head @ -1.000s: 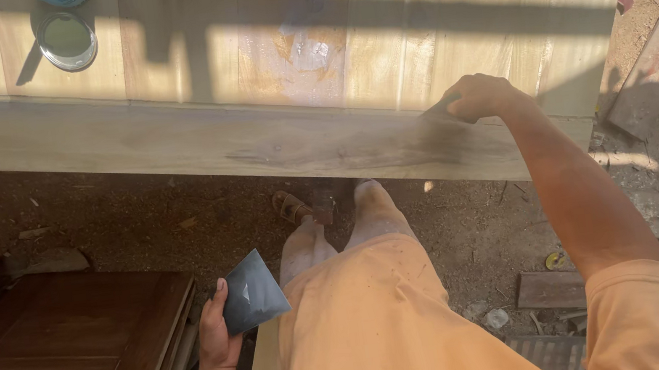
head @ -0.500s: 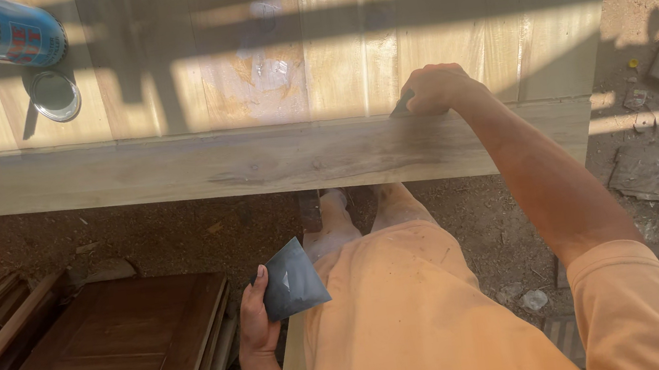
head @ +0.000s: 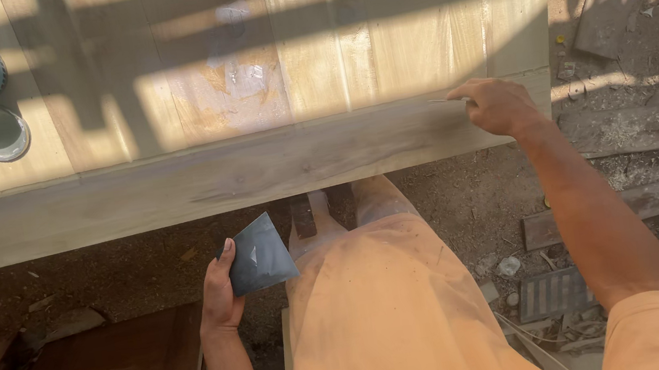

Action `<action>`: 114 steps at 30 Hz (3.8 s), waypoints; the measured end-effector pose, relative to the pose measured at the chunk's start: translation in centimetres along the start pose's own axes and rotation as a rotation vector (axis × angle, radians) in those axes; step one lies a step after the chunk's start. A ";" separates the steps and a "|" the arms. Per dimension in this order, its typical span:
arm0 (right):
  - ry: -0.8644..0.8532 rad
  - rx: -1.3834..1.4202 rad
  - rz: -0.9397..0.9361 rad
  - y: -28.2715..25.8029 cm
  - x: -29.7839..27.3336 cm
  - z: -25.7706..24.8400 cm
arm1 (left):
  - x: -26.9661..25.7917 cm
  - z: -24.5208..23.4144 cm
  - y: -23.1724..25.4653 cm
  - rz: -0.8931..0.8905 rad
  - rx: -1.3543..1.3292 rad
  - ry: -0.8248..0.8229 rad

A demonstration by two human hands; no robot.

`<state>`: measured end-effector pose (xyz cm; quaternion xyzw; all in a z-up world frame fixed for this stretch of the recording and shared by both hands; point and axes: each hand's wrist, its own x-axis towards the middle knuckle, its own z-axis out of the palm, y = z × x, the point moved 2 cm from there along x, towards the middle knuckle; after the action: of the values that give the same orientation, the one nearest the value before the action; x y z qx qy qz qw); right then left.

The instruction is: The person sands a large wooden board using a sanding block, moving along the edges and surface. A dog briefly appears and is petted before the person resumes sanding.

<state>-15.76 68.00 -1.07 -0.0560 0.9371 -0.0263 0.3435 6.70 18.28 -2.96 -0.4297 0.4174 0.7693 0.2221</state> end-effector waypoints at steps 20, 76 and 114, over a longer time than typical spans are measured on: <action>0.535 0.023 -0.073 -2.6 -2.5 6.7 | 1.1 2.7 -0.7 -0.071 0.052 -0.052; 0.731 0.551 -0.818 -22.9 -18.2 -9.1 | -8.0 21.4 4.5 0.516 -0.640 -0.343; 0.564 0.358 -0.639 3.0 -15.7 -16.0 | -6.5 34.9 4.3 -0.208 0.372 -0.483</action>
<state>-14.49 73.13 20.94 -0.2726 0.9104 -0.3064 0.0540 -9.46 45.06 14.29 -0.2269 0.4397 0.7328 0.4671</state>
